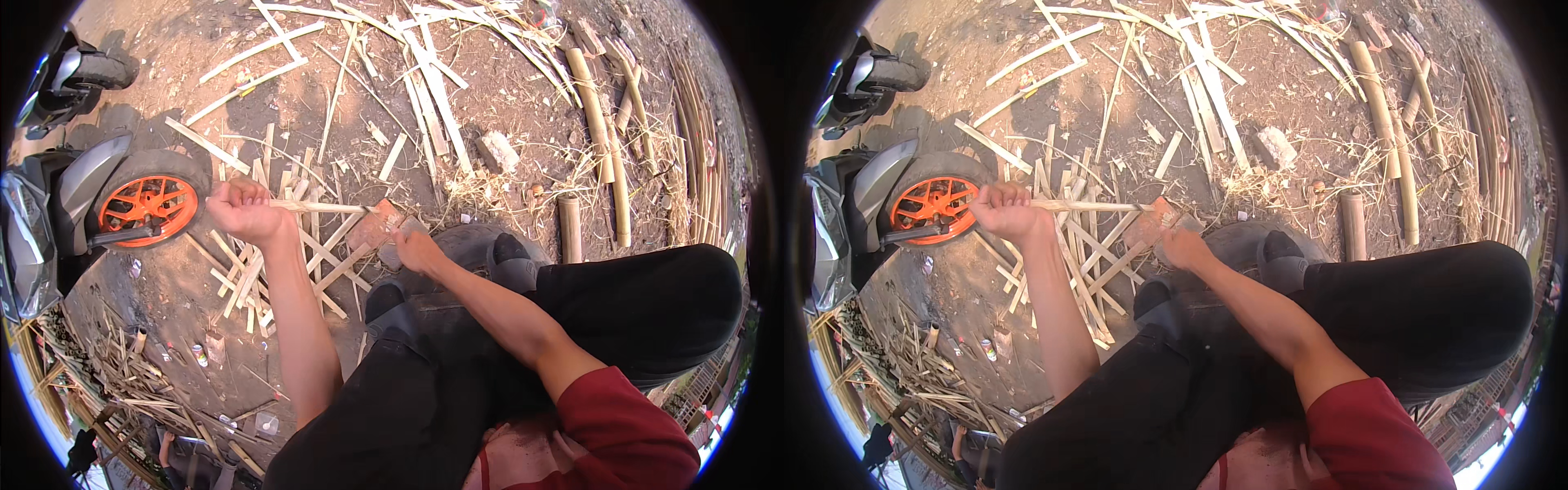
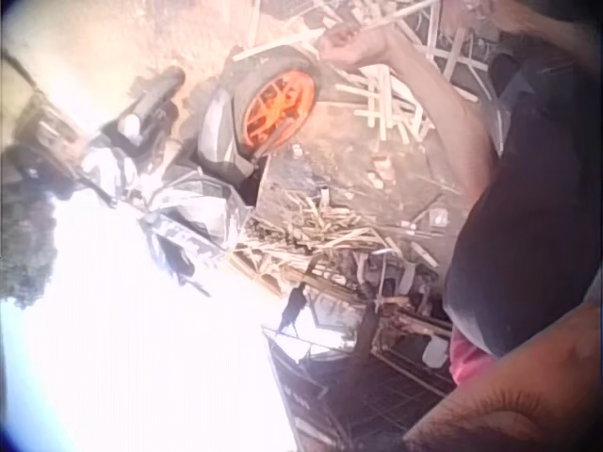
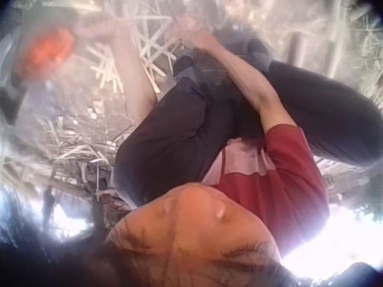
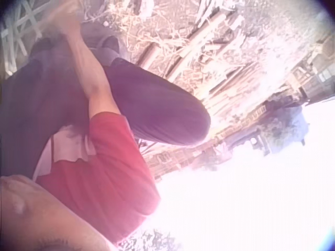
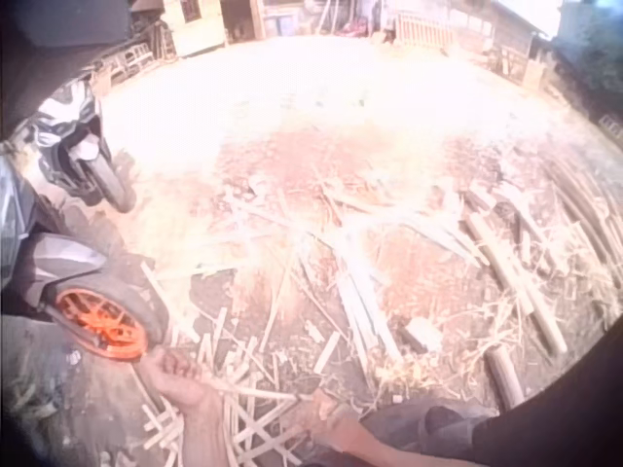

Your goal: The person shaves and strips pieces of bamboo using a long blade, handling multiple bamboo strips individually while seated outdoors.

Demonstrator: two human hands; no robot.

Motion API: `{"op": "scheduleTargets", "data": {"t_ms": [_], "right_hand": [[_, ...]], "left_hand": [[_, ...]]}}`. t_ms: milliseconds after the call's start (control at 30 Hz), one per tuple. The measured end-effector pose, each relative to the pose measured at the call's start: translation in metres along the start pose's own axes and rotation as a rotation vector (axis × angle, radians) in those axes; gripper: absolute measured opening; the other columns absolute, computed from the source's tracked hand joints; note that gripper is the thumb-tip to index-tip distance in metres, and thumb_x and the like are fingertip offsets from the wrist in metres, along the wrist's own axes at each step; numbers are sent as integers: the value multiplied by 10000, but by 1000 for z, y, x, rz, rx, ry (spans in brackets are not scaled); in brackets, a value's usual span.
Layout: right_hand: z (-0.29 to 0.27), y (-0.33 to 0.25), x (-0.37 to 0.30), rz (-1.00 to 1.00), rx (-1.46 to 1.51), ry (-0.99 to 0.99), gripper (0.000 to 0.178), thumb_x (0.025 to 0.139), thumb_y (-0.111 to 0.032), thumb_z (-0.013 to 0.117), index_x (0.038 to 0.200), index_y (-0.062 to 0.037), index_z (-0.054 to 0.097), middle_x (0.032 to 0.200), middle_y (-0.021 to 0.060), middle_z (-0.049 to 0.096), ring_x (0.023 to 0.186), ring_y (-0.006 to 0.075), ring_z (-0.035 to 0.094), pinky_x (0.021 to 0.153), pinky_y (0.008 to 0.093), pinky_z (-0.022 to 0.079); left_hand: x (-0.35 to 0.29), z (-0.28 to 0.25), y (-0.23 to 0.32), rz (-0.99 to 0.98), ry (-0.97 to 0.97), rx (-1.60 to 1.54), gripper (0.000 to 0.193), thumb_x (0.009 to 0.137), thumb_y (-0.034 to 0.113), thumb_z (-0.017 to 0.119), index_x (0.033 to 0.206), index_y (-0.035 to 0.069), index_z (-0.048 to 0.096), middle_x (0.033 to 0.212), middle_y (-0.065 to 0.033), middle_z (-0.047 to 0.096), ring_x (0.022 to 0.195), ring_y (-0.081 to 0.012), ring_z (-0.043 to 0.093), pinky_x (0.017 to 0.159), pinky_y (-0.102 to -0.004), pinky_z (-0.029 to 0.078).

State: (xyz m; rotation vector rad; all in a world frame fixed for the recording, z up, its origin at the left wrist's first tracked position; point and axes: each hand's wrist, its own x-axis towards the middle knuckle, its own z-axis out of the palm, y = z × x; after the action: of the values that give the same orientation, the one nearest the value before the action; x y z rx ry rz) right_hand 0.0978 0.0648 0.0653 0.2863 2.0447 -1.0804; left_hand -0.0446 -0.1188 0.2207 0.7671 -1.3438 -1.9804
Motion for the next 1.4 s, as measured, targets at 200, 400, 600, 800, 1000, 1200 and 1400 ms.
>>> {"op": "scheduleTargets", "data": {"t_ms": [200,400,600,800,1000,1200,1400], "right_hand": [[11,-36,7,2,31,-56,763,1021,-530,293,978,131,671,971,390,637,996,514,626,929,539,473],[8,-20,1,162,103,-97,738,1026,-499,291,1038,142,657,939,391,640,972,522,632,905,543,492],[21,7,11,71,1,22,752,1013,-528,336,924,142,665,912,406,630,950,542,629,890,546,496],[16,-29,5,14,1,16,782,1012,-548,327,819,128,669,859,379,643,898,517,646,862,554,496],[11,-23,-17,126,8,-58,766,1012,-541,299,1023,139,651,1020,391,634,1014,519,627,937,545,483],[36,14,-2,14,-160,223,763,1018,-523,315,896,140,671,821,319,679,771,433,698,768,503,557],[-20,-21,2,29,-248,-77,737,1016,-517,295,1038,118,670,1107,349,636,1069,485,617,959,496,488]], "left_hand": [[8,-21,-1,25,-80,-34,349,833,269,459,608,174,210,543,17,223,481,-110,189,461,-274,162],[12,-43,7,44,-211,-54,351,833,304,440,607,172,207,527,17,205,489,-108,189,461,-280,165],[-1,-31,1,48,-217,-39,347,821,293,439,606,166,198,520,11,196,482,-105,170,461,-273,146],[2,-43,8,-4,-342,-111,345,824,289,433,604,167,197,511,10,202,478,-107,166,460,-279,147],[5,-60,12,63,-185,-134,350,836,279,448,615,172,199,522,16,199,475,-103,152,458,-272,143],[6,-52,8,63,26,-53,347,836,267,463,621,172,208,537,22,197,471,-107,158,460,-277,145],[11,-61,8,86,-37,-36,362,817,276,462,611,176,182,535,21,185,475,-104,150,461,-273,127]]}}
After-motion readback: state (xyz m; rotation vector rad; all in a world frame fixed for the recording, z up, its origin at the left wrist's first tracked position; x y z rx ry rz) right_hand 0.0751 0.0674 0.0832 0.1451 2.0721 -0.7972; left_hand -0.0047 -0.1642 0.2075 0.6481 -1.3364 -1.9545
